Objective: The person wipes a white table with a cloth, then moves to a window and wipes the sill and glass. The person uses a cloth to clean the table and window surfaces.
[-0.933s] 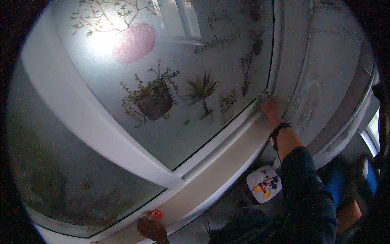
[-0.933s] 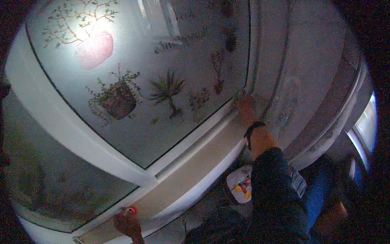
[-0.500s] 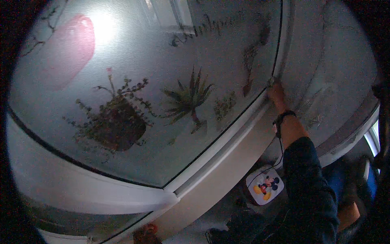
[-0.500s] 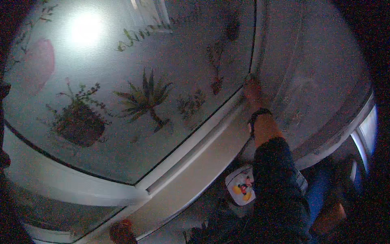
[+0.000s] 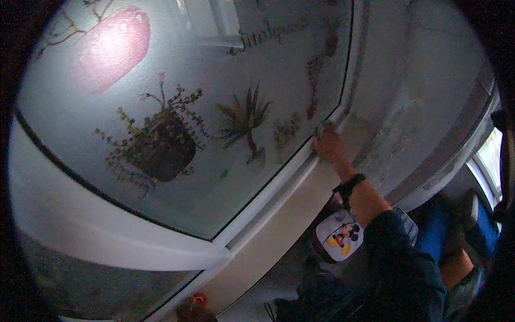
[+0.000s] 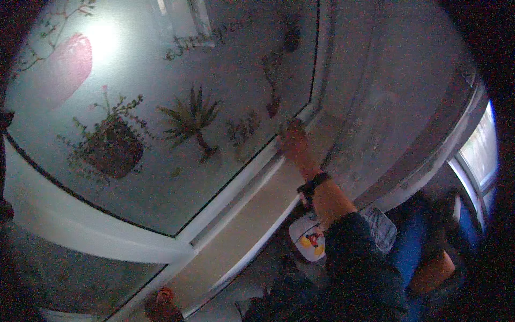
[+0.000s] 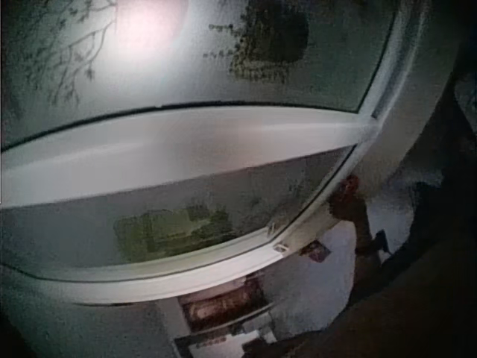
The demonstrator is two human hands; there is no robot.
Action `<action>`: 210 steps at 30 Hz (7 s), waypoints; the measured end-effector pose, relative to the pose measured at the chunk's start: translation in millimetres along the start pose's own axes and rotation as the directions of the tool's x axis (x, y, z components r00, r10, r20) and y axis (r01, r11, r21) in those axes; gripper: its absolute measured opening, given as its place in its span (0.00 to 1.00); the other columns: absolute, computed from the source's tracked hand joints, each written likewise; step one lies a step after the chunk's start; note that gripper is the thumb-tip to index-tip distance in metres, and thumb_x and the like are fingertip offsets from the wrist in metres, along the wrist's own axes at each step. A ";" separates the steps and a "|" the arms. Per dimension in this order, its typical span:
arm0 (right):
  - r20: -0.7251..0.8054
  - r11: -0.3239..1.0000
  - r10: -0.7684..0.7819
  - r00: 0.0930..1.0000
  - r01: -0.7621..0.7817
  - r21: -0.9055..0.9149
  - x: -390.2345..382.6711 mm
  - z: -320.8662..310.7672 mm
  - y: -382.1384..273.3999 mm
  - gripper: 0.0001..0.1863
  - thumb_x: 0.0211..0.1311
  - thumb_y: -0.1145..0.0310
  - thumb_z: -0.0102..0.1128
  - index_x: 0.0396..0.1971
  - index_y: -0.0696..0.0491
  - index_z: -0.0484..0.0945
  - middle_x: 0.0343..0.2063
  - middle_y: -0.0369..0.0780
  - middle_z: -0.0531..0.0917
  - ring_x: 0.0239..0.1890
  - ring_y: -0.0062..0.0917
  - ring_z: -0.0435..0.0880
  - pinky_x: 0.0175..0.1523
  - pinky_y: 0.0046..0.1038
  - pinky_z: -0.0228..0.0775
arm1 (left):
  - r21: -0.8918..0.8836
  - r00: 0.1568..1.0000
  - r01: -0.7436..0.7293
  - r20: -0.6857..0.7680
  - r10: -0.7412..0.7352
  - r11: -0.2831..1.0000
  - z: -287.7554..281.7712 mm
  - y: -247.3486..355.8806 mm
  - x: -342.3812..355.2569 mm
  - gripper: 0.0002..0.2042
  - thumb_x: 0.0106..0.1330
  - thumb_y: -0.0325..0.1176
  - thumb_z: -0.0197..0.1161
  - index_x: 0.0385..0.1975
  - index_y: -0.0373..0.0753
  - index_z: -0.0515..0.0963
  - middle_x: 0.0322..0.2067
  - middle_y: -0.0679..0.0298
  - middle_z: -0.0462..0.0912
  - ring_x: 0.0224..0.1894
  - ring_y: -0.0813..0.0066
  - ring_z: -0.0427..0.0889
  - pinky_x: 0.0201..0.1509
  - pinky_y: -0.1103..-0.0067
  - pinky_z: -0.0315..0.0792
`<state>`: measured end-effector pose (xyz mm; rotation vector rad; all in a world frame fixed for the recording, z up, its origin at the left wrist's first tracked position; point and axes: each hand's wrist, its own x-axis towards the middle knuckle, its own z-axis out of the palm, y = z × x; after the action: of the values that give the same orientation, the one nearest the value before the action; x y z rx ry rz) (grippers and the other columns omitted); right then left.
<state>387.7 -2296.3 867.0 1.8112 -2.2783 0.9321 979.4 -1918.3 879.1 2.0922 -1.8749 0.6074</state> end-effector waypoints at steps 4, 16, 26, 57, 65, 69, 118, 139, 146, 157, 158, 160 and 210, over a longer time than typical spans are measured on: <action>-0.019 0.989 -0.137 0.990 0.138 0.052 -89.2 2.8 -101.0 0.35 0.61 0.50 0.62 0.61 0.61 0.71 0.58 0.56 0.74 0.65 0.51 0.69 0.68 0.46 0.65 | -0.120 0.999 -0.049 -0.027 0.046 0.992 7.0 -12.1 -9.3 0.13 0.66 0.44 0.63 0.45 0.49 0.86 0.40 0.55 0.85 0.42 0.57 0.81 0.46 0.60 0.75; 0.058 0.501 -0.774 0.631 0.553 0.665 -235.6 -47.1 -280.3 0.23 0.59 0.63 0.66 0.54 0.52 0.78 0.54 0.45 0.79 0.57 0.43 0.78 0.62 0.43 0.73 | 0.291 0.967 0.244 -0.146 -0.209 0.925 74.1 -31.1 -45.8 0.15 0.72 0.37 0.55 0.52 0.36 0.75 0.50 0.54 0.78 0.55 0.47 0.75 0.60 0.53 0.68; 0.333 0.967 0.050 0.941 -0.130 0.221 -73.4 -54.5 -51.3 0.25 0.55 0.58 0.69 0.52 0.53 0.79 0.50 0.46 0.84 0.49 0.42 0.84 0.54 0.42 0.77 | 0.309 0.995 0.051 -0.096 -0.022 0.950 57.0 -17.4 -43.7 0.14 0.72 0.36 0.57 0.55 0.44 0.75 0.53 0.56 0.77 0.58 0.46 0.75 0.64 0.49 0.66; 0.611 0.656 -0.753 0.246 0.360 0.663 -203.8 -56.1 -202.1 0.24 0.65 0.56 0.64 0.56 0.55 0.76 0.48 0.49 0.84 0.49 0.36 0.86 0.55 0.47 0.77 | -0.060 0.913 0.382 0.179 -0.366 0.922 37.8 17.1 -29.1 0.15 0.67 0.45 0.61 0.46 0.43 0.82 0.43 0.53 0.82 0.49 0.55 0.79 0.54 0.59 0.71; 0.175 0.789 -0.572 0.801 0.479 0.384 -133.4 2.0 -152.9 0.23 0.57 0.68 0.66 0.55 0.48 0.79 0.51 0.48 0.81 0.54 0.45 0.80 0.59 0.47 0.75 | 0.289 0.974 0.218 -0.003 -0.227 0.932 76.7 52.3 8.6 0.17 0.64 0.54 0.64 0.37 0.46 0.83 0.30 0.62 0.82 0.32 0.58 0.81 0.37 0.61 0.75; -0.015 0.834 -0.535 0.845 0.531 0.149 -127.5 38.9 -88.3 0.25 0.53 0.71 0.66 0.54 0.48 0.79 0.55 0.46 0.78 0.57 0.45 0.77 0.61 0.45 0.73 | 0.254 0.984 0.174 -0.074 -0.160 0.952 87.3 65.6 -1.2 0.20 0.61 0.59 0.65 0.31 0.48 0.84 0.26 0.62 0.82 0.28 0.59 0.81 0.32 0.63 0.75; 0.037 0.932 -0.354 0.935 0.355 -0.066 -23.2 22.0 105.7 0.24 0.61 0.64 0.64 0.58 0.49 0.75 0.51 0.46 0.81 0.52 0.45 0.77 0.59 0.48 0.68 | 0.368 1.000 0.010 0.018 -0.018 0.930 83.1 89.9 26.1 0.17 0.65 0.53 0.69 0.19 0.49 0.83 0.17 0.63 0.78 0.19 0.70 0.74 0.23 0.69 0.71; 0.095 0.984 -0.104 0.990 0.088 0.155 -92.5 14.5 65.3 0.31 0.55 0.58 0.69 0.59 0.52 0.75 0.55 0.46 0.79 0.55 0.45 0.80 0.63 0.49 0.69 | 0.173 0.938 0.329 0.054 -0.343 0.928 119.9 46.2 -37.6 0.12 0.72 0.35 0.56 0.49 0.37 0.77 0.46 0.48 0.80 0.53 0.47 0.77 0.58 0.54 0.69; -0.074 0.941 0.063 0.995 -0.084 -0.328 40.9 -15.7 245.8 0.30 0.60 0.58 0.63 0.61 0.53 0.74 0.56 0.48 0.79 0.55 0.47 0.80 0.63 0.49 0.69 | 0.178 0.969 0.233 0.044 -0.244 0.956 80.7 70.0 -0.3 0.10 0.69 0.43 0.64 0.36 0.44 0.83 0.36 0.58 0.82 0.42 0.59 0.80 0.49 0.62 0.73; 0.072 0.892 0.007 0.997 0.027 -0.451 114.8 38.2 296.7 0.28 0.68 0.58 0.55 0.64 0.55 0.71 0.56 0.52 0.80 0.56 0.50 0.79 0.63 0.49 0.69 | 0.349 0.998 -0.007 0.058 -0.014 0.937 78.6 73.7 -9.1 0.14 0.65 0.50 0.67 0.41 0.51 0.89 0.36 0.59 0.88 0.38 0.63 0.84 0.44 0.62 0.75; 0.124 0.886 -0.011 0.992 0.067 -0.459 117.0 39.4 295.3 0.28 0.69 0.58 0.55 0.65 0.55 0.71 0.56 0.52 0.80 0.57 0.50 0.79 0.63 0.49 0.69 | 0.340 0.994 0.006 0.102 -0.043 0.940 90.3 68.6 -15.5 0.14 0.65 0.50 0.67 0.43 0.51 0.88 0.38 0.59 0.87 0.40 0.61 0.83 0.45 0.61 0.75; 0.228 0.871 -0.076 0.971 0.176 -0.458 113.9 37.7 288.0 0.27 0.70 0.58 0.53 0.65 0.55 0.71 0.57 0.53 0.80 0.57 0.51 0.79 0.63 0.49 0.69 | 0.332 0.977 0.025 0.192 -0.094 0.943 100.9 60.2 -26.4 0.16 0.64 0.50 0.65 0.46 0.51 0.87 0.40 0.58 0.87 0.45 0.58 0.83 0.47 0.58 0.74; 0.331 0.430 -0.902 0.276 0.511 0.745 -328.4 7.1 -187.4 0.18 0.57 0.75 0.61 0.49 0.48 0.81 0.48 0.42 0.82 0.50 0.41 0.81 0.56 0.45 0.73 | -0.025 0.919 0.391 -0.046 -0.392 0.920 129.9 84.2 7.0 0.17 0.64 0.37 0.62 0.50 0.37 0.74 0.56 0.50 0.74 0.58 0.45 0.71 0.62 0.50 0.63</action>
<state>656.9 -2040.0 797.4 3.5034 -0.8500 0.6787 913.6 -1995.4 761.9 2.3259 -1.3667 0.5376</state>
